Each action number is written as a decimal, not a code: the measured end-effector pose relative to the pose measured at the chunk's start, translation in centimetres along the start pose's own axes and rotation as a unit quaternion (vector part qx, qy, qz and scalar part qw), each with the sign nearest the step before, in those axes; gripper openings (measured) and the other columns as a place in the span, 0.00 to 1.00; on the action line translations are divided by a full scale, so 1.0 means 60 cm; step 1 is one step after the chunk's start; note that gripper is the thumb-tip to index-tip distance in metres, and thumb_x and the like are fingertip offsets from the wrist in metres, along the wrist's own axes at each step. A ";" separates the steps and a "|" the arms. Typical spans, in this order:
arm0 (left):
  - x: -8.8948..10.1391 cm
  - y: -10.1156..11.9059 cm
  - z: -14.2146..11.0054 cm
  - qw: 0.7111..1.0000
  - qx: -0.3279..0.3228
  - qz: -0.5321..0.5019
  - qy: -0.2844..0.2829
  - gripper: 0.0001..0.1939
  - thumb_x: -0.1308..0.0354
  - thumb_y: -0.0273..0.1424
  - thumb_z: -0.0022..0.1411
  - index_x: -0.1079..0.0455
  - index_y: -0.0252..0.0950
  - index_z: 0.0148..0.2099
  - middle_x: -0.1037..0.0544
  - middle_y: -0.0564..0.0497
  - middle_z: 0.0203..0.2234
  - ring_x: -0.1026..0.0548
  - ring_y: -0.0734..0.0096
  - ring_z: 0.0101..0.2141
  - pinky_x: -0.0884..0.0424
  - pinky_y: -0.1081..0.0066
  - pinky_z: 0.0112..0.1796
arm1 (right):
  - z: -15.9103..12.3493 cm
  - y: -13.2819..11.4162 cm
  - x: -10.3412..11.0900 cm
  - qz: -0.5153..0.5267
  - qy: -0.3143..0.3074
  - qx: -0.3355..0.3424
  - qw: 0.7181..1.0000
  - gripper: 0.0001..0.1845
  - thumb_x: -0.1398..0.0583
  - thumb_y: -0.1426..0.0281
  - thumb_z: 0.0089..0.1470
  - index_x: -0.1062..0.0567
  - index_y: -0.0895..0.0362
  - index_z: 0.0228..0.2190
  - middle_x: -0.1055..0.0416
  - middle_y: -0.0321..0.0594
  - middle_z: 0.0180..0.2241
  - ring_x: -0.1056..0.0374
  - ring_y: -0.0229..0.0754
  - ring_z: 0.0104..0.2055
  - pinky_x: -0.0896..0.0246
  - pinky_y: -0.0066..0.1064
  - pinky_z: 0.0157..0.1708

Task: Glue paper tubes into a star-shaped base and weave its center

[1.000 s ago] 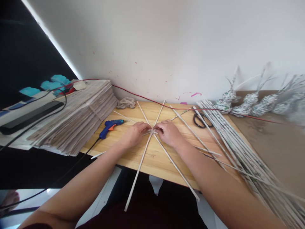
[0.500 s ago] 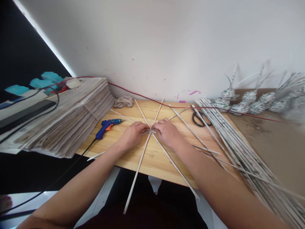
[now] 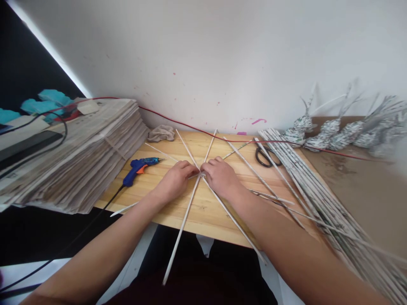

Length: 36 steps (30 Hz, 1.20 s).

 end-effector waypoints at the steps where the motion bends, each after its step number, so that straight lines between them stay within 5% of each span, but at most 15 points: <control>1: 0.000 -0.003 0.000 1.000 0.002 -0.012 0.007 0.12 0.51 0.22 0.65 0.27 0.36 0.43 0.26 0.48 0.35 0.29 0.65 0.39 0.32 0.66 0.43 | -0.002 0.002 0.002 0.011 0.011 -0.003 1.000 0.11 0.46 0.74 0.61 0.24 0.57 0.37 0.27 0.43 0.32 0.39 0.45 0.39 0.45 0.33 0.42; 7: 0.005 -0.011 -0.005 0.998 0.009 -0.056 0.041 0.11 0.50 0.22 0.65 0.27 0.36 0.44 0.24 0.48 0.36 0.28 0.66 0.40 0.31 0.66 0.44 | -0.009 0.009 0.005 0.037 0.036 -0.008 0.999 0.10 0.46 0.74 0.61 0.24 0.57 0.37 0.27 0.42 0.32 0.37 0.44 0.39 0.44 0.33 0.42; 25: -0.006 -0.002 0.003 1.000 0.011 0.010 -0.018 0.15 0.50 0.19 0.62 0.28 0.38 0.46 0.27 0.48 0.38 0.30 0.64 0.42 0.32 0.66 0.45 | -0.008 0.018 0.003 0.080 0.053 -0.004 0.995 0.12 0.46 0.73 0.61 0.22 0.56 0.38 0.27 0.42 0.31 0.37 0.44 0.39 0.44 0.34 0.42; 36: -0.002 0.000 -0.005 1.000 -0.003 -0.020 0.000 0.17 0.50 0.18 0.62 0.27 0.38 0.46 0.25 0.48 0.39 0.29 0.66 0.43 0.31 0.66 0.47 | -0.002 0.006 -0.001 0.036 0.014 0.025 0.999 0.13 0.46 0.77 0.58 0.22 0.55 0.36 0.28 0.43 0.31 0.38 0.45 0.39 0.44 0.34 0.42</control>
Point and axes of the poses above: each hand's wrist, its own z-axis towards the middle knuckle, its own x-axis out of the back of the hand, y = z × x, the point moved 9 cm from there along z, towards the middle knuckle
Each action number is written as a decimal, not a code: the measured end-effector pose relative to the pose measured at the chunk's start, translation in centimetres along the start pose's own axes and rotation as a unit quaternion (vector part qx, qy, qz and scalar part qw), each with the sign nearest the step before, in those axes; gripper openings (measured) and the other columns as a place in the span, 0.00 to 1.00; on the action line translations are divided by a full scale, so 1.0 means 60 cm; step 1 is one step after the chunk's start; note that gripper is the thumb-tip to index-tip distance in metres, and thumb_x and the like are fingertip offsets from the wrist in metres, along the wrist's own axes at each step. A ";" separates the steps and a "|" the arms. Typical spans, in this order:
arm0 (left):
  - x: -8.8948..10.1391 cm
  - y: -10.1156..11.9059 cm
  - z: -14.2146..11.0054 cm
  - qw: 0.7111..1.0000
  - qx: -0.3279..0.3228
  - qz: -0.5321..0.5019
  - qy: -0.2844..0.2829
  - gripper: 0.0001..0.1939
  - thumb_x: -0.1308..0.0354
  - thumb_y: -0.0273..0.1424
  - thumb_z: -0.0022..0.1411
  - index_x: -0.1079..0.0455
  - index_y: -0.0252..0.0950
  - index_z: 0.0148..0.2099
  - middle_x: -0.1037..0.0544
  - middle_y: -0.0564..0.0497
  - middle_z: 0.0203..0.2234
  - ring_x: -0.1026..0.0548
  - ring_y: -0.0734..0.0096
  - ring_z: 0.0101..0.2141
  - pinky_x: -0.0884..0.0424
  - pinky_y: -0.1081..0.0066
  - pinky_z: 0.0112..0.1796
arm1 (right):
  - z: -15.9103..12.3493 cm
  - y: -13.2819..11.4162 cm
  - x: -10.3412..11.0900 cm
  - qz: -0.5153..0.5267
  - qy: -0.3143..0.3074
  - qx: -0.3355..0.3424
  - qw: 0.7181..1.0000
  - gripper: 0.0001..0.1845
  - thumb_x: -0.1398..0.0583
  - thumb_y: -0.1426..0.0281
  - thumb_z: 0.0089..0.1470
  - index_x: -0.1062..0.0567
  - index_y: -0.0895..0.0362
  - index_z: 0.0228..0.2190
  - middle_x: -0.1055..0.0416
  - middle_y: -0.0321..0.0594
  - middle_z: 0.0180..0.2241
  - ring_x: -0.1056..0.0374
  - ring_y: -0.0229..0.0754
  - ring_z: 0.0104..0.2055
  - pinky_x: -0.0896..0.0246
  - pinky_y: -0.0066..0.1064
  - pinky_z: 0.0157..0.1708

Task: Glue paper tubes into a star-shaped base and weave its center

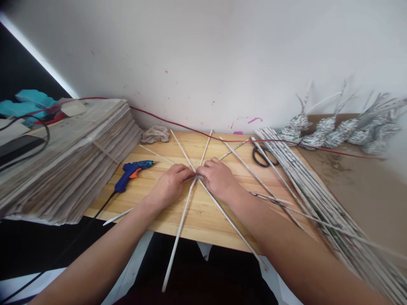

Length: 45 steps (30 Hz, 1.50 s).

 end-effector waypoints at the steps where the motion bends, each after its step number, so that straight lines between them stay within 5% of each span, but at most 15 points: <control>1: 0.001 0.000 0.000 1.000 -0.002 -0.003 0.006 0.17 0.50 0.18 0.62 0.26 0.38 0.46 0.24 0.48 0.40 0.29 0.66 0.43 0.31 0.66 0.47 | 0.000 -0.001 0.000 -0.002 -0.002 0.002 1.000 0.13 0.46 0.78 0.58 0.22 0.55 0.36 0.28 0.43 0.31 0.38 0.45 0.39 0.44 0.34 0.42; 9: 0.012 0.000 -0.001 0.998 -0.010 -0.026 0.048 0.11 0.49 0.23 0.65 0.26 0.36 0.45 0.22 0.47 0.38 0.27 0.66 0.41 0.30 0.66 0.46 | -0.009 0.017 0.011 0.059 0.046 -0.050 0.996 0.08 0.43 0.76 0.59 0.24 0.57 0.38 0.27 0.43 0.33 0.36 0.44 0.39 0.42 0.33 0.41; 29: -0.003 0.006 0.002 0.999 0.004 0.049 -0.012 0.16 0.51 0.20 0.64 0.28 0.38 0.48 0.26 0.48 0.40 0.30 0.64 0.43 0.31 0.66 0.46 | 0.000 -0.010 -0.013 -0.086 -0.038 -0.010 0.996 0.11 0.44 0.77 0.58 0.23 0.55 0.38 0.29 0.43 0.33 0.40 0.46 0.39 0.45 0.34 0.39; 37: -0.003 0.001 -0.005 0.998 0.006 0.050 0.039 0.14 0.51 0.22 0.66 0.32 0.35 0.51 0.25 0.45 0.42 0.30 0.64 0.45 0.31 0.64 0.49 | -0.015 0.024 0.030 -0.023 0.054 -0.089 0.994 0.11 0.46 0.75 0.60 0.25 0.57 0.41 0.26 0.44 0.34 0.34 0.45 0.39 0.43 0.32 0.38; 45: -0.006 0.007 -0.005 0.997 -0.018 0.066 0.039 0.18 0.51 0.21 0.66 0.33 0.37 0.56 0.26 0.46 0.44 0.31 0.63 0.46 0.32 0.63 0.50 | -0.018 0.045 0.037 -0.004 0.065 -0.132 0.989 0.06 0.43 0.74 0.57 0.25 0.56 0.32 0.25 0.40 0.30 0.34 0.43 0.35 0.46 0.31 0.35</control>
Point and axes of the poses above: each hand's wrist, its own z-axis towards the middle knuckle, its own x-axis out of the back of the hand, y = z × x, the point moved 9 cm from there along z, towards the middle knuckle
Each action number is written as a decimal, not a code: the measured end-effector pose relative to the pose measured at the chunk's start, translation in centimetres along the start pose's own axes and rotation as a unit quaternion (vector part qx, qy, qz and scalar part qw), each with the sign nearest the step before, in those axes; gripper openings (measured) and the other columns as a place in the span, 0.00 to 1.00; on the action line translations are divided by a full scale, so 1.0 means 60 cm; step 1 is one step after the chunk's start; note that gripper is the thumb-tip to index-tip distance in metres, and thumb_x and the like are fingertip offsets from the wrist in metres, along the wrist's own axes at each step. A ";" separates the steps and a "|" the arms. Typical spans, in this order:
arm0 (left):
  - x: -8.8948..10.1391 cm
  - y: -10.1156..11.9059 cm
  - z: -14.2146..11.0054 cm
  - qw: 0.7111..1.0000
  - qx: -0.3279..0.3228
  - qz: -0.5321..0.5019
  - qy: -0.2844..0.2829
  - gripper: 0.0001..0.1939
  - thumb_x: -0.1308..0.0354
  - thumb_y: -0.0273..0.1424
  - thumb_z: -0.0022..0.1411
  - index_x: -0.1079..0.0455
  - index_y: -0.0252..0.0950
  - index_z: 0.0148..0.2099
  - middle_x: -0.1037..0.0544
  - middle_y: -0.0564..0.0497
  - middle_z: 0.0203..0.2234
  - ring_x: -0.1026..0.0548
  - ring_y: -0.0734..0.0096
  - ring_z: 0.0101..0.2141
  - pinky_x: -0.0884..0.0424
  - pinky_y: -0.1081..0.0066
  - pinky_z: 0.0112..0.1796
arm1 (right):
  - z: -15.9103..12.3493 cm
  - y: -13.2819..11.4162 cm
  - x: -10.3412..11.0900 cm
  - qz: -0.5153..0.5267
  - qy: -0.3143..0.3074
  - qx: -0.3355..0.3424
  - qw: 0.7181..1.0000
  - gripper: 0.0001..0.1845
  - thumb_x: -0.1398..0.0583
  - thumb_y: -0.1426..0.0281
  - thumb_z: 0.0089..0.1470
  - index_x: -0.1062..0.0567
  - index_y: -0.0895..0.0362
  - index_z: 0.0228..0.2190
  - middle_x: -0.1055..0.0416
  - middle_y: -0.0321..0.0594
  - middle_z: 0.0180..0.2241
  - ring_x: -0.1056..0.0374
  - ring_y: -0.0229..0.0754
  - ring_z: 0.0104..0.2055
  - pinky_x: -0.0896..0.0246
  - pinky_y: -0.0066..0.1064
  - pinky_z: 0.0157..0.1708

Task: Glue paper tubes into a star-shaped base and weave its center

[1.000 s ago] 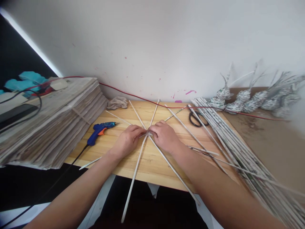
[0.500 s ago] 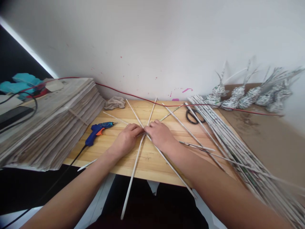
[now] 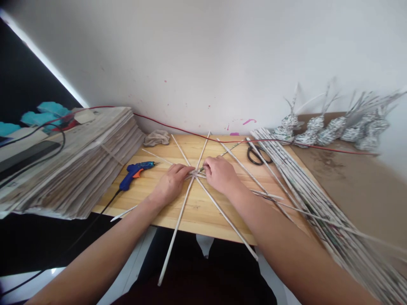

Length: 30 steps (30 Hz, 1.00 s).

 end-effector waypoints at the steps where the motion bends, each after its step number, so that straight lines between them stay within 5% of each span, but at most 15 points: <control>1: 0.000 0.001 0.000 1.000 -0.004 0.002 -0.001 0.18 0.51 0.21 0.66 0.32 0.38 0.56 0.26 0.46 0.43 0.31 0.63 0.45 0.32 0.63 0.50 | 0.000 0.003 0.000 0.011 0.003 -0.006 1.000 0.06 0.43 0.74 0.56 0.25 0.56 0.31 0.25 0.39 0.29 0.34 0.42 0.34 0.46 0.31 0.34; 19: -0.003 0.000 0.013 0.999 0.017 -0.009 -0.041 0.18 0.51 0.19 0.63 0.29 0.40 0.50 0.28 0.48 0.41 0.31 0.64 0.43 0.32 0.64 0.47 | 0.003 0.011 0.001 0.078 0.008 -0.034 0.996 0.02 0.42 0.74 0.53 0.29 0.56 0.29 0.27 0.38 0.28 0.35 0.39 0.30 0.47 0.29 0.31; 30: -0.004 -0.004 0.000 1.000 0.024 0.003 0.014 0.20 0.50 0.19 0.64 0.38 0.35 0.57 0.26 0.44 0.44 0.29 0.62 0.46 0.32 0.61 0.50 | 0.005 0.017 -0.003 0.059 -0.008 -0.059 0.996 0.02 0.44 0.74 0.55 0.31 0.57 0.31 0.28 0.40 0.29 0.36 0.40 0.30 0.48 0.29 0.31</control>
Point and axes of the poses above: each hand's wrist, its own z-axis towards the middle knuckle, its own x-axis out of the back of the hand, y = z × x, the point moved 9 cm from there along z, towards the middle knuckle
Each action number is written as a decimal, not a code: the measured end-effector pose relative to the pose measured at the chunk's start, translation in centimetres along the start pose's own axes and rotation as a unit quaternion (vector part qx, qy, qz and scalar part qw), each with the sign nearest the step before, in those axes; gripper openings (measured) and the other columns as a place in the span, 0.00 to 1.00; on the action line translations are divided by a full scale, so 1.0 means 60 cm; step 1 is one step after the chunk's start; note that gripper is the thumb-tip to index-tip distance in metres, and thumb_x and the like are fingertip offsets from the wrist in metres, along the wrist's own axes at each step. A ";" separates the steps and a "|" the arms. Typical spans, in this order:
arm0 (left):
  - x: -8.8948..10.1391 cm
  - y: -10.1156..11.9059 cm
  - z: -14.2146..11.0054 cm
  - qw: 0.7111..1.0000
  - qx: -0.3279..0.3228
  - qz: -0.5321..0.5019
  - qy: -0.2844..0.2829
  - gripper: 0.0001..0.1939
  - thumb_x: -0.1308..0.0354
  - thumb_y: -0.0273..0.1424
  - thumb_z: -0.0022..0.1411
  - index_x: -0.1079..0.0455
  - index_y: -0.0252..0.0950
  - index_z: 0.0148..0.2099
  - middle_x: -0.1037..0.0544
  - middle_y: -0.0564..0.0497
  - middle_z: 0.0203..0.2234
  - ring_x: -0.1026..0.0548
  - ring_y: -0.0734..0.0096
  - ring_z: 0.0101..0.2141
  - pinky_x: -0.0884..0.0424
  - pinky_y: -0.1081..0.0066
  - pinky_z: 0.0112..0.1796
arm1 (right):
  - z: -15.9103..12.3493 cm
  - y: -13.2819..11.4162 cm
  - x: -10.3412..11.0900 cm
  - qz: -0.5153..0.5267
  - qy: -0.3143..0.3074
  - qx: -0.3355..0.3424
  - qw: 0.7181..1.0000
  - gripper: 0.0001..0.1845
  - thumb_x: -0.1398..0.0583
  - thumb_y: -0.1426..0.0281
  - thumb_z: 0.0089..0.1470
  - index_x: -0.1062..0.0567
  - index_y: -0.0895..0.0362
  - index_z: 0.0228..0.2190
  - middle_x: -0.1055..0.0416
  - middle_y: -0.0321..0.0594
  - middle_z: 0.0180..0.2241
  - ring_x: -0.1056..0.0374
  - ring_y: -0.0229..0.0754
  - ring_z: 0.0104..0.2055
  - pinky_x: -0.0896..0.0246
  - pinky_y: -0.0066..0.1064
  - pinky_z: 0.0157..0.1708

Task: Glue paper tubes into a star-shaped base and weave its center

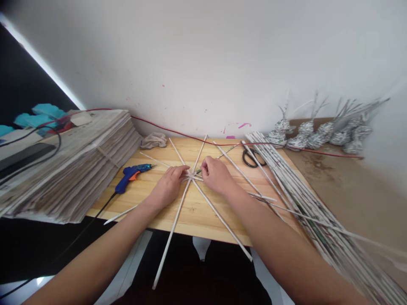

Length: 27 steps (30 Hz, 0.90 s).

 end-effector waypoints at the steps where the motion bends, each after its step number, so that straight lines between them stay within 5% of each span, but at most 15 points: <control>1: 0.004 0.002 -0.001 1.000 -0.001 -0.002 0.004 0.20 0.50 0.19 0.64 0.38 0.35 0.57 0.26 0.44 0.44 0.29 0.62 0.46 0.32 0.61 0.50 | 0.000 0.003 -0.001 -0.002 -0.002 -0.004 1.000 0.02 0.44 0.74 0.55 0.31 0.57 0.32 0.27 0.40 0.29 0.35 0.40 0.31 0.48 0.29 0.31; 8: 0.050 0.039 -0.015 0.998 -0.017 -0.048 0.046 0.15 0.51 0.23 0.66 0.35 0.37 0.53 0.25 0.46 0.45 0.29 0.62 0.45 0.31 0.60 0.49 | 0.001 0.026 0.002 0.011 0.004 -0.022 1.000 0.04 0.43 0.76 0.55 0.29 0.57 0.32 0.26 0.39 0.29 0.34 0.39 0.30 0.47 0.28 0.31; 17: 0.070 0.070 -0.072 0.998 -0.032 -0.043 0.028 0.13 0.51 0.26 0.67 0.32 0.37 0.51 0.23 0.46 0.38 0.28 0.64 0.41 0.31 0.62 0.45 | 0.007 0.035 -0.001 0.005 -0.003 -0.017 1.000 0.08 0.44 0.78 0.50 0.27 0.57 0.33 0.26 0.38 0.28 0.33 0.39 0.30 0.45 0.28 0.30; 21: 0.121 0.012 -0.095 0.998 0.030 0.006 0.045 0.12 0.49 0.30 0.67 0.32 0.39 0.51 0.23 0.46 0.40 0.27 0.63 0.43 0.31 0.61 0.47 | 0.007 0.030 0.004 -0.004 0.009 0.002 1.000 0.11 0.45 0.79 0.49 0.26 0.58 0.32 0.26 0.40 0.29 0.34 0.40 0.30 0.43 0.29 0.32; 27: 0.199 -0.158 -0.154 0.954 0.249 0.160 0.034 0.22 0.43 0.34 0.62 0.35 0.35 0.57 0.24 0.42 0.45 0.26 0.54 0.47 0.32 0.58 0.50 | 0.011 0.025 0.001 0.001 0.019 0.038 0.999 0.17 0.47 0.82 0.46 0.24 0.60 0.35 0.25 0.45 0.34 0.32 0.43 0.36 0.40 0.31 0.37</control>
Point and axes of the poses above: each hand's wrist, its own z-axis towards the middle knuckle, its own x-axis out of the back of the hand, y = z × x, the point moved 9 cm from there along z, towards the middle knuckle
